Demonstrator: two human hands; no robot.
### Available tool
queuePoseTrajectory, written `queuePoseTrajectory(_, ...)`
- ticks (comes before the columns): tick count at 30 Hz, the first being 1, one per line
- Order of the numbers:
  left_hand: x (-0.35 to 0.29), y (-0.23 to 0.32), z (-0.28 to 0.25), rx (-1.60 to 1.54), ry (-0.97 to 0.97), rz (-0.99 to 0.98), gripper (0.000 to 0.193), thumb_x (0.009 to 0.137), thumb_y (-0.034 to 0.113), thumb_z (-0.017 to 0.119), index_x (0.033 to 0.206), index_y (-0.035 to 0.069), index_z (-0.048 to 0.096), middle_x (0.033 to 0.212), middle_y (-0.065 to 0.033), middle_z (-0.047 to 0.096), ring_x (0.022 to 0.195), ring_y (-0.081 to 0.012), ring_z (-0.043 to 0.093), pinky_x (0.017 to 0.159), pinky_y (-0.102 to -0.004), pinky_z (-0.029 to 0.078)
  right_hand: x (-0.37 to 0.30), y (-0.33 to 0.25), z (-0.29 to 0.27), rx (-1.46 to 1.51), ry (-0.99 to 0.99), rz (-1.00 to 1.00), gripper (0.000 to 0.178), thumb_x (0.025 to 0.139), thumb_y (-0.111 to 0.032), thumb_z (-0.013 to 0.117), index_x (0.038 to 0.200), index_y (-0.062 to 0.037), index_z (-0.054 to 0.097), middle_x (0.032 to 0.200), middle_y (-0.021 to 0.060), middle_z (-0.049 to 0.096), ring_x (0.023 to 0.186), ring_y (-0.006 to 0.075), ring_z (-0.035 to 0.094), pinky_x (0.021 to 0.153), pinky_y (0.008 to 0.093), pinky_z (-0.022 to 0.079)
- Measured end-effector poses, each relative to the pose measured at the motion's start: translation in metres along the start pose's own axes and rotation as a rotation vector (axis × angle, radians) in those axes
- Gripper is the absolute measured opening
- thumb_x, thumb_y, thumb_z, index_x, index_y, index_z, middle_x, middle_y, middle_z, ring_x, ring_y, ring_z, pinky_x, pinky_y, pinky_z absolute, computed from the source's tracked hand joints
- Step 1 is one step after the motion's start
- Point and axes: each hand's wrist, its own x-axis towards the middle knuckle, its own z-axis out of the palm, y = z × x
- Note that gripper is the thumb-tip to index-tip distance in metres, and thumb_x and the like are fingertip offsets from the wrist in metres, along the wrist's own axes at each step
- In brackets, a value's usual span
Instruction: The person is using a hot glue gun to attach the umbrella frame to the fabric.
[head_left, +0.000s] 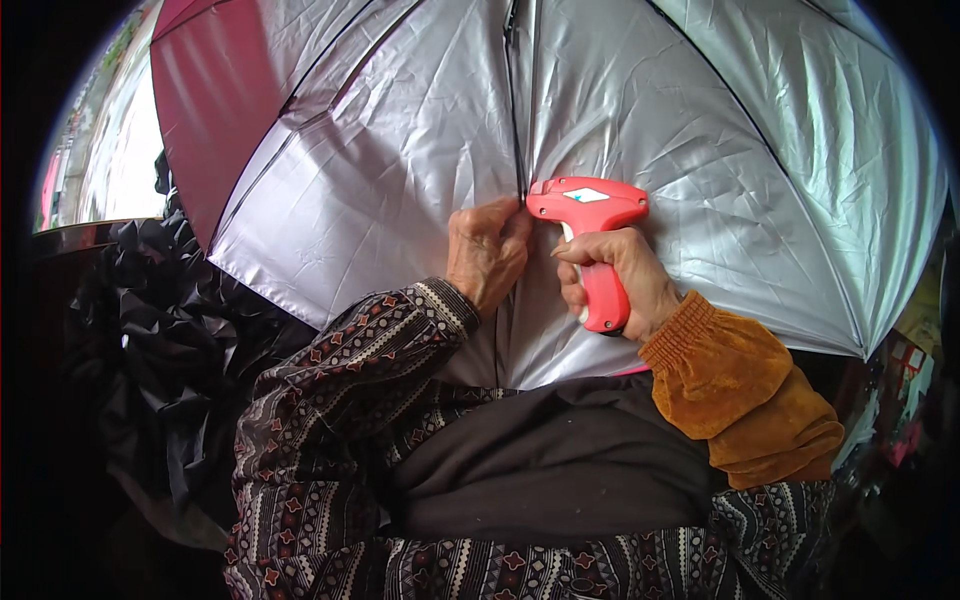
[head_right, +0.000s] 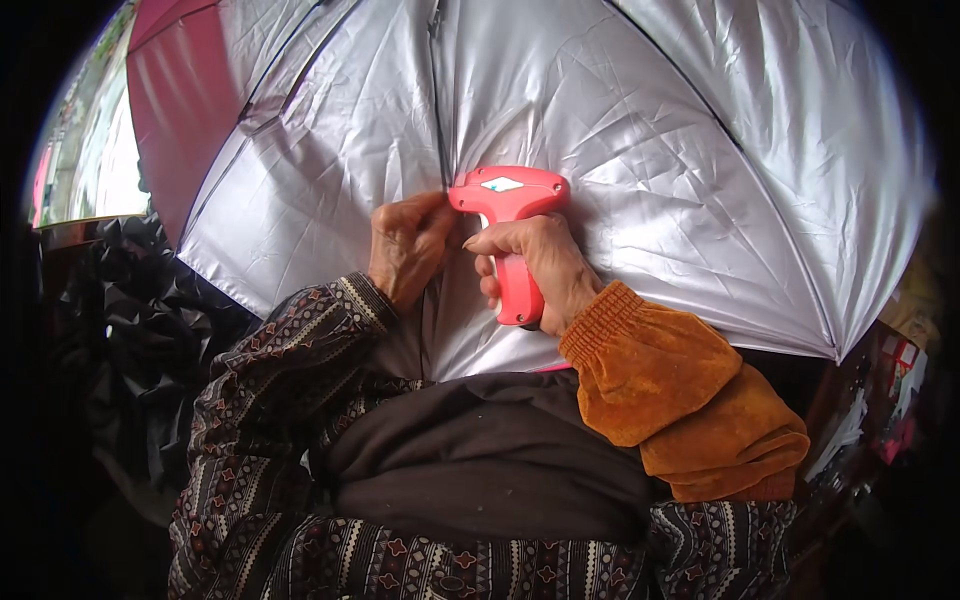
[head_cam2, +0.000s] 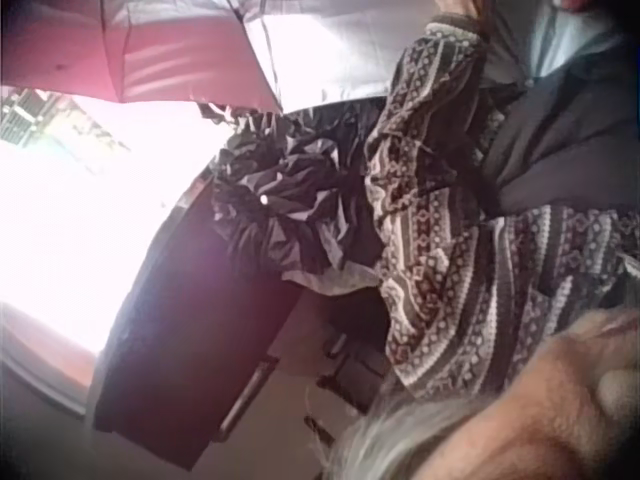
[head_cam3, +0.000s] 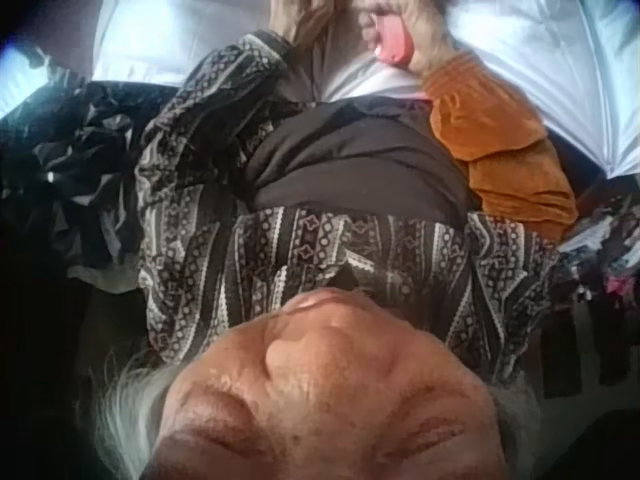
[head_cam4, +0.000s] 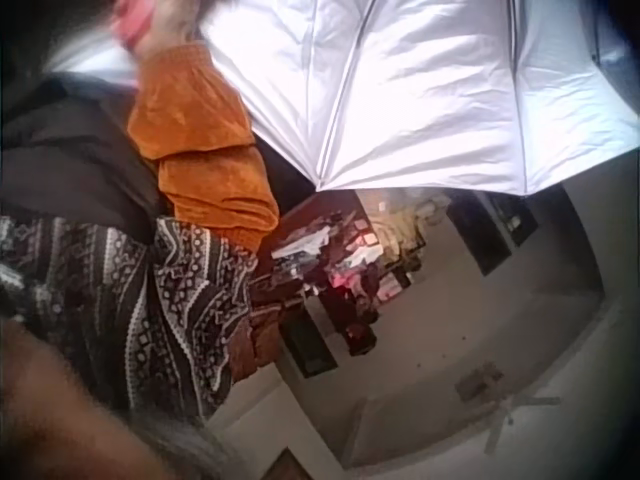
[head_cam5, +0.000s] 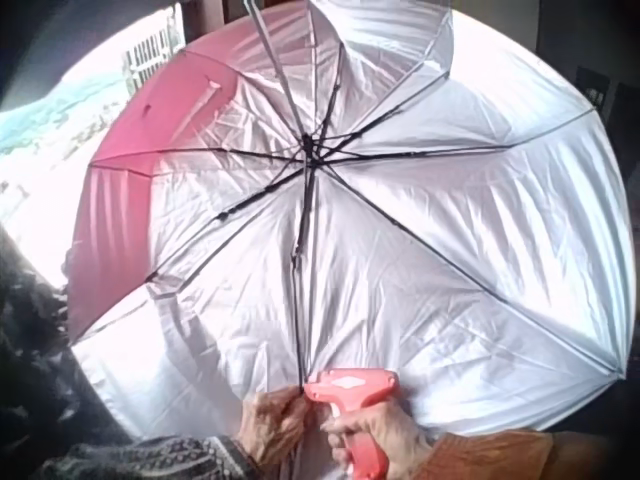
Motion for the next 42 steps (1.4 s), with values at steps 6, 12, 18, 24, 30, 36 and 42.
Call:
queuePoseTrajectory(6, 0.011, 0.001, -0.011, -0.079, -0.231, -0.083, 0.013, 0.074, 0.005, 0.051, 0.069, -0.004, 0.059, 0.060, -0.0217, 0.057, 0.057, -0.0292, 0.062, 0.053, -0.0394, 0.044, -0.012, 0.001, 0.000, 0.071, 0.011, 0.005, 0.018, 0.079, -0.013, 0.058, 0.091, -0.0006, 0.051, 0.071, 0.0083, 0.055, 0.056, 0.0187, 0.057, 0.053, 0.0333, 0.049)
queuePoseTrajectory(12, 0.084, 0.023, -0.041, 0.020, -0.231, 0.051, 0.019, 0.082, 0.008, 0.050, 0.073, -0.003, 0.062, 0.054, -0.0082, 0.057, 0.047, -0.0149, 0.058, 0.040, -0.0274, 0.044, -0.078, -0.019, 0.016, 0.087, 0.139, -0.093, 0.023, 0.077, -0.008, 0.057, 0.095, 0.0059, 0.051, 0.077, 0.0170, 0.059, 0.067, 0.0293, 0.063, 0.061, 0.0439, 0.055)
queuePoseTrajectory(18, 0.152, 0.008, -0.010, -0.044, 0.232, 0.230, 0.027, 0.077, 0.019, 0.053, 0.066, -0.005, 0.058, 0.053, -0.0195, 0.054, 0.051, -0.0313, 0.058, 0.055, -0.0391, 0.045, -0.051, -0.083, 0.042, -0.132, 0.164, -0.350, 0.025, 0.076, -0.012, 0.060, 0.091, 0.0060, 0.053, 0.076, 0.0163, 0.059, 0.063, 0.0272, 0.063, 0.057, 0.0393, 0.055)
queuePoseTrajectory(24, 0.141, 0.023, -0.004, -0.274, 0.148, 0.086, 0.027, 0.079, 0.017, 0.050, 0.064, -0.005, 0.056, 0.051, -0.0106, 0.054, 0.048, -0.0168, 0.055, 0.051, -0.0326, 0.044, 0.044, -0.111, 0.023, -0.046, 0.125, -0.679, 0.022, 0.075, -0.011, 0.059, 0.089, 0.0051, 0.054, 0.074, 0.0149, 0.060, 0.061, 0.0253, 0.062, 0.056, 0.0376, 0.054)
queuePoseTrajectory(30, 0.142, 0.020, -0.011, -0.239, 0.264, 0.089, 0.027, 0.080, 0.020, 0.052, 0.071, -0.005, 0.060, 0.055, -0.0104, 0.056, 0.051, -0.0163, 0.055, 0.053, -0.0315, 0.043, 0.062, -0.100, 0.033, -0.080, 0.044, -0.649, 0.020, 0.075, -0.015, 0.060, 0.083, 0.0037, 0.058, 0.070, 0.0121, 0.062, 0.061, 0.0228, 0.062, 0.058, 0.0338, 0.053)
queuePoseTrajectory(36, 0.143, 0.024, -0.008, -0.202, 0.296, 0.120, 0.026, 0.080, 0.020, 0.054, 0.079, -0.005, 0.063, 0.057, -0.0084, 0.057, 0.054, -0.0142, 0.053, 0.054, -0.0304, 0.043, 0.063, -0.104, 0.021, 0.024, -0.035, -0.488, 0.021, 0.074, -0.012, 0.059, 0.088, 0.0031, 0.056, 0.076, 0.0134, 0.061, 0.064, 0.0255, 0.063, 0.062, 0.0389, 0.054)
queuePoseTrajectory(42, 0.143, 0.020, -0.003, -0.294, 0.217, 0.099, 0.024, 0.080, 0.018, 0.055, 0.076, -0.004, 0.062, 0.057, -0.0050, 0.054, 0.055, -0.0096, 0.050, 0.052, -0.0277, 0.041, 0.070, -0.111, -0.001, 0.159, -0.254, -0.311, 0.025, 0.075, -0.012, 0.057, 0.095, 0.0014, 0.052, 0.081, 0.0143, 0.061, 0.070, 0.0273, 0.062, 0.069, 0.0435, 0.052)
